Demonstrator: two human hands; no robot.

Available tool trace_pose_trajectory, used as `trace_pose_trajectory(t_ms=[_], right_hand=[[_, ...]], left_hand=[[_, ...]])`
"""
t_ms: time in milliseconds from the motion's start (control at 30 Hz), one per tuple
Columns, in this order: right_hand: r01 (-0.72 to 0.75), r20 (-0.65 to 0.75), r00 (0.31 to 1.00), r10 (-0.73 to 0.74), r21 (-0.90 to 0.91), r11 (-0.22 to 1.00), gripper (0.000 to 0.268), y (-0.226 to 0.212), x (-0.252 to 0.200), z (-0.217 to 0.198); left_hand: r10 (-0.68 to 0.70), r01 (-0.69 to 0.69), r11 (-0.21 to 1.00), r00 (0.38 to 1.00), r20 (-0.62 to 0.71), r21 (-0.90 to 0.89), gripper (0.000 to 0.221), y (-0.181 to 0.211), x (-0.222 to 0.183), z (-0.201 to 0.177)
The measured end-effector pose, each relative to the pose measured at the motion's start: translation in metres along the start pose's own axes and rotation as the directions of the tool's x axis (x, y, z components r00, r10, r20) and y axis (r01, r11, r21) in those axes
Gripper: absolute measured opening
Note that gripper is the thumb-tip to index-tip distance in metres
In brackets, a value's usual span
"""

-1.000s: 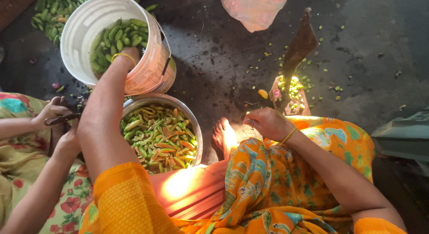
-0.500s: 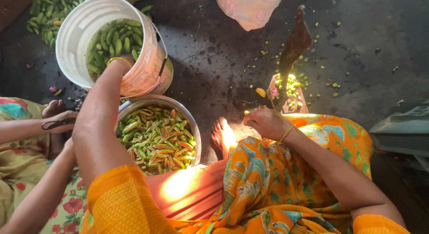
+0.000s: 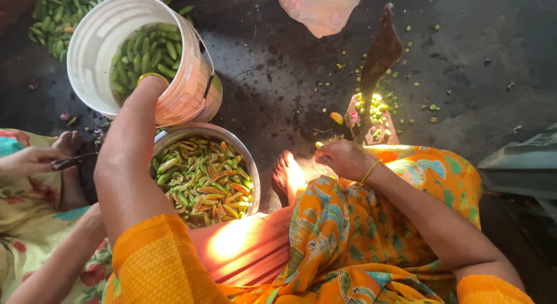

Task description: The person sits on the floor and uses a fixed blade to peel green vegetables, likely bitter melons, one by one. The peeled vegetables are placed into a metal bowl, while the peels fall onto the floor.

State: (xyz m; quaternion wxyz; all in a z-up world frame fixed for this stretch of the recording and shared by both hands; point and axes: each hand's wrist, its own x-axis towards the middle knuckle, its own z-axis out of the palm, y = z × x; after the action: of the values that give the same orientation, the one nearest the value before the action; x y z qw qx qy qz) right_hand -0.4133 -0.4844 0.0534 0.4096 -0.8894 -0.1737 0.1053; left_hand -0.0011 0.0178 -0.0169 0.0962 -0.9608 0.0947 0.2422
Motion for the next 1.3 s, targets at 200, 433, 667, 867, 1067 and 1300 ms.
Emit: trace_pose_trajectory(t_ms=[200,433,667,867,1067,1300], right_hand=[[0.015,0.007,1.0,-0.015,-0.025,1.0,0.023,0.002,0.0,-0.001],[0.022,0.011,1.0,-0.021,-0.06,0.998,0.024,0.008,-0.001,0.004],[0.001,0.003,1.0,-0.001,-0.066,0.998,0.024,0.012,-0.001,0.009],[-0.03,0.053,0.998,0.033,-0.042,0.999,0.022,0.016,-0.001,0.005],[-0.089,0.057,0.994,0.088,0.023,0.996,0.024,0.025,0.005,-0.007],[-0.102,0.032,0.994,0.103,-0.03,0.994,0.025,0.028,-0.001,-0.016]], left_hand=[[-0.003,0.003,1.0,1.0,0.015,-0.005,0.058,0.003,0.001,-0.005],[-0.013,0.013,1.0,0.999,0.032,-0.005,0.061,0.003,0.003,-0.009],[-0.02,0.02,1.0,0.999,0.049,0.007,0.063,-0.004,-0.003,-0.012],[-0.035,0.036,0.999,0.998,0.049,-0.012,0.066,-0.003,-0.005,-0.008],[-0.039,0.039,0.999,0.999,-0.004,0.02,0.068,0.011,-0.023,-0.036],[-0.137,0.11,0.988,0.949,-0.283,-0.108,0.068,0.048,-0.086,-0.085]])
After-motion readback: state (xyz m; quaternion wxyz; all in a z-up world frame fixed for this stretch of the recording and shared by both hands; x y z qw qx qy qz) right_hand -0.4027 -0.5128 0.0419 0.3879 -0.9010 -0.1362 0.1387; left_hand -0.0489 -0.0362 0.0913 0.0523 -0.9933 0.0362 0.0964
